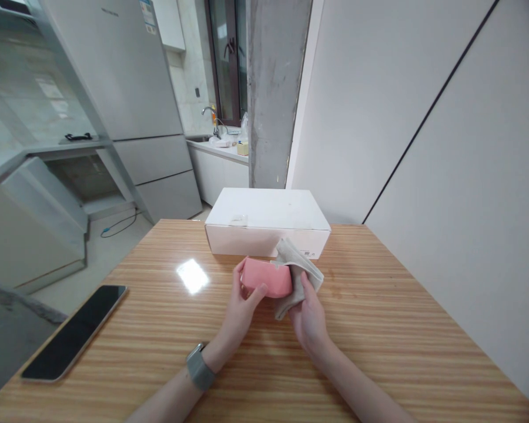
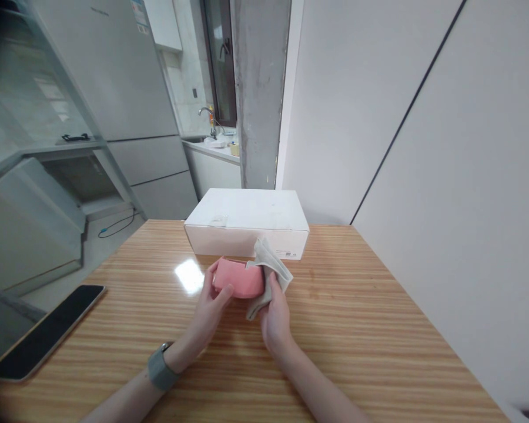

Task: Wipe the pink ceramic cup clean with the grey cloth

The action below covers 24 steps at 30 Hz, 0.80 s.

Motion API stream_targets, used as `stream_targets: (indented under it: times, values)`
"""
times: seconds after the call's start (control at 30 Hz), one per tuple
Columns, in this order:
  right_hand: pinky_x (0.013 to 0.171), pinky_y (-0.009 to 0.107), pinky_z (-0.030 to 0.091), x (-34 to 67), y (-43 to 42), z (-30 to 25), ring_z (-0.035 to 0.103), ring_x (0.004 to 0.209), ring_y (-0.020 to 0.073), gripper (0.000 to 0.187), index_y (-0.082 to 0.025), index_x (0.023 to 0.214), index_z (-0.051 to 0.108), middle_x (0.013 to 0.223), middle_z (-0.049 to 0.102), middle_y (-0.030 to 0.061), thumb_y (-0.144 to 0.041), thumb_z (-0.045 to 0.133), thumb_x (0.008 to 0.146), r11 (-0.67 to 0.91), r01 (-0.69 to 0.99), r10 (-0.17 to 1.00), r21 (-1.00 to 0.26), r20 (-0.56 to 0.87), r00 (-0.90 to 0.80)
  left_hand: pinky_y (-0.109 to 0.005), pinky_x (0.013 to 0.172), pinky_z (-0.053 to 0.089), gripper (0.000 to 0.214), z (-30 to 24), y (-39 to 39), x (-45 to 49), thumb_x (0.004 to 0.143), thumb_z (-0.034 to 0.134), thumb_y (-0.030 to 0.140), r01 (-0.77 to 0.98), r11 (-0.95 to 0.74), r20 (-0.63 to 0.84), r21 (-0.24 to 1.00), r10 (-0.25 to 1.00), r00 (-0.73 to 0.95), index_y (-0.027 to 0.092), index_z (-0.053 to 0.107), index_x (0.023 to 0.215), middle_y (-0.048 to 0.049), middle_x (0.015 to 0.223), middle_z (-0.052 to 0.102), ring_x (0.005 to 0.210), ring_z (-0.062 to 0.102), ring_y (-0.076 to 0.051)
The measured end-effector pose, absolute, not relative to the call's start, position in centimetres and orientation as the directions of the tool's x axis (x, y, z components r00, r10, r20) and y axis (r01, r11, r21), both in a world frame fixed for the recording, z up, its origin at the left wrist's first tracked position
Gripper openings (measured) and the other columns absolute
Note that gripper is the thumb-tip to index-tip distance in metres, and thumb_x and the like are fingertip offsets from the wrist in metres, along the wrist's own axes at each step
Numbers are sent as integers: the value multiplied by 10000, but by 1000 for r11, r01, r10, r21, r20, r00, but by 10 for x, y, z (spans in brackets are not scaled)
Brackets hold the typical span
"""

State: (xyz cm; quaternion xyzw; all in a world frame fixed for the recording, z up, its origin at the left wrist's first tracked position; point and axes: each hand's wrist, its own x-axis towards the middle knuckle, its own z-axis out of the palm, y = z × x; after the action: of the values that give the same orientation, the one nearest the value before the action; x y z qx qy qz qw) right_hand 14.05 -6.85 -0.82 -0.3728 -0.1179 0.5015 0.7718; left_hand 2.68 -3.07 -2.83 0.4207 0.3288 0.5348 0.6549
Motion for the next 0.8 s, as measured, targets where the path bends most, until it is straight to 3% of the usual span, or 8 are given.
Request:
stream_targets:
  times: [0.1, 0.17, 0.27, 0.43, 0.63, 0.8]
  values:
    - [789, 221, 587, 145, -66, -7, 689, 1021, 157, 261, -242, 957, 715, 956, 774, -18, -409, 714, 756, 257, -688, 846, -679, -187, 500, -348, 970, 477, 618, -31, -30, 28, 842, 612, 560, -518, 193, -36, 833, 954, 298, 318, 431, 1381, -75, 1440, 496, 1295, 493, -248]
    - [796, 230, 584, 150, -63, -6, 695, 996, 161, 246, -227, 964, 709, 959, 775, -5, -385, 673, 779, 256, -716, 833, -649, -228, 505, -366, 1003, 458, 567, -30, -30, 26, 878, 569, 549, -528, 227, -30, 818, 934, 355, 316, 460, 1383, -69, 1461, 486, 1325, 466, -252]
    - [791, 271, 590, 157, -61, -4, 714, 908, 179, 230, -212, 952, 697, 911, 778, -2, -353, 662, 773, 221, -762, 824, -609, -301, 480, -375, 1051, 416, 549, -28, -29, 21, 874, 629, 446, -490, 162, 28, 856, 934, 356, 293, 485, 1381, -76, 1437, 517, 1310, 482, -254]
    - [764, 316, 604, 156, -65, 2, 728, 837, 208, 209, -210, 912, 693, 839, 780, 8, -361, 686, 768, 122, -804, 868, -582, -330, 370, -410, 1096, 369, 735, -27, -29, 18, 740, 781, 413, -495, 101, 84, 863, 938, 337, 222, 485, 1384, -126, 1382, 558, 1289, 495, -294]
    - [737, 356, 621, 149, -67, 0, 736, 898, 254, 344, -217, 944, 699, 842, 783, 28, -523, 667, 792, 99, -773, 900, -626, -275, 338, -467, 1067, 406, 661, -20, -32, 19, 781, 733, 464, -553, 298, 31, 778, 861, 507, 253, 492, 1358, -128, 1378, 554, 1282, 505, -303]
    - [713, 321, 625, 149, -68, 0, 739, 900, 240, 388, -206, 967, 708, 895, 786, 30, -544, 692, 776, 121, -747, 901, -653, -243, 359, -446, 1018, 455, 589, -18, -31, 18, 798, 728, 403, -542, 261, 37, 799, 878, 477, 246, 511, 1323, -129, 1364, 559, 1240, 536, -297]
